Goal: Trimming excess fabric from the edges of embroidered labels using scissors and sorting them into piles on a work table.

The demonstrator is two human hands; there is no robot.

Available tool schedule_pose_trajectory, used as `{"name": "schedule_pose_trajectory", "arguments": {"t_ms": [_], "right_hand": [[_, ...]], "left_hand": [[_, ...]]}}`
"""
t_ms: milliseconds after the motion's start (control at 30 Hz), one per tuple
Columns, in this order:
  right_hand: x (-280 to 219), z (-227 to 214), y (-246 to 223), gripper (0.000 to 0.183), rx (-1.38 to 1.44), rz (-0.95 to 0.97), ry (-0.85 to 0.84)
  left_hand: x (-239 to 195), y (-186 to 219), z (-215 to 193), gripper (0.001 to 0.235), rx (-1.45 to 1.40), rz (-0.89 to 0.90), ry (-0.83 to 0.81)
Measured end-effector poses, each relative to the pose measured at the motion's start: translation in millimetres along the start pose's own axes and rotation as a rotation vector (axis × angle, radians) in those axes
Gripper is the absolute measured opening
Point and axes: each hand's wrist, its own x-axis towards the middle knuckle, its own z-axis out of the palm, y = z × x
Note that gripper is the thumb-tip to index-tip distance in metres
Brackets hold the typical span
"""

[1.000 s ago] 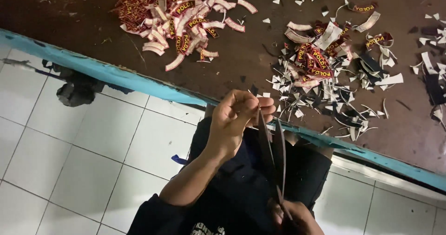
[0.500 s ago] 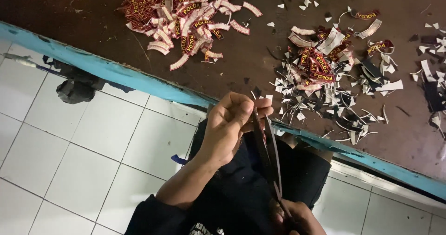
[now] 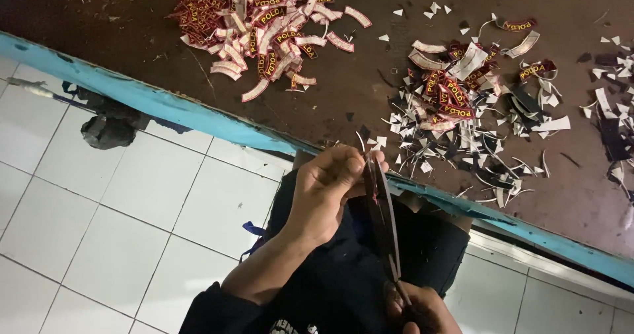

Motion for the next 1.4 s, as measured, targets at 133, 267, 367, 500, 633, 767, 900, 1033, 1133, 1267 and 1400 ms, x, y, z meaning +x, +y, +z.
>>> {"name": "schedule_pose_trajectory", "arguments": {"t_ms": [133, 267, 367, 500, 633, 767, 900, 1033, 1133, 1267, 1400], "right_hand": [[-7, 6, -25, 0.052, -0.156, 0.097, 0.169], [-13, 7, -9, 0.071, -0.222, 0.327, 0.255], [-17, 15, -24, 0.064, -0.038, 0.356, 0.235], [-14, 22, -17, 0.059, -0.263, 0.243, 0.308], [-9, 25, -13, 0.043, 0.054, 0.019, 0.185], [-9, 35, -37, 0.055, -0.014, -0.008, 0.283], [-18, 59, -43, 0.052, -0.163, -0.199, 0.634], [-8, 40, -48, 0.062, -0.09, -0.152, 0.674], [17, 29, -83, 0.06, -0.048, -0.285, 0.735], [37, 28, -118, 0.019, 0.087, -0.313, 0.924], [41, 32, -117, 0.018, 0.095, -0.365, 0.979]], "left_hand": [[2, -3, -3, 0.005, 0.021, 0.033, -0.033], [3, -13, -1, 0.013, 0.115, 0.162, 0.045], [0, -13, 6, 0.01, 0.242, 0.274, 0.013], [-2, -27, -3, 0.012, 0.457, 0.355, 0.078], [-2, -31, -4, 0.008, 0.393, 0.344, 0.008], [-1, -32, -2, 0.011, 0.333, 0.319, 0.011], [5, -28, -3, 0.004, 0.155, 0.192, 0.027], [1, -31, -1, 0.017, 0.264, 0.178, 0.08], [-9, -38, 10, 0.015, 0.426, 0.216, -0.028], [-17, -41, 21, 0.018, 0.643, 0.198, -0.081], [-12, -47, 7, 0.013, 0.548, 0.216, -0.158]]}}
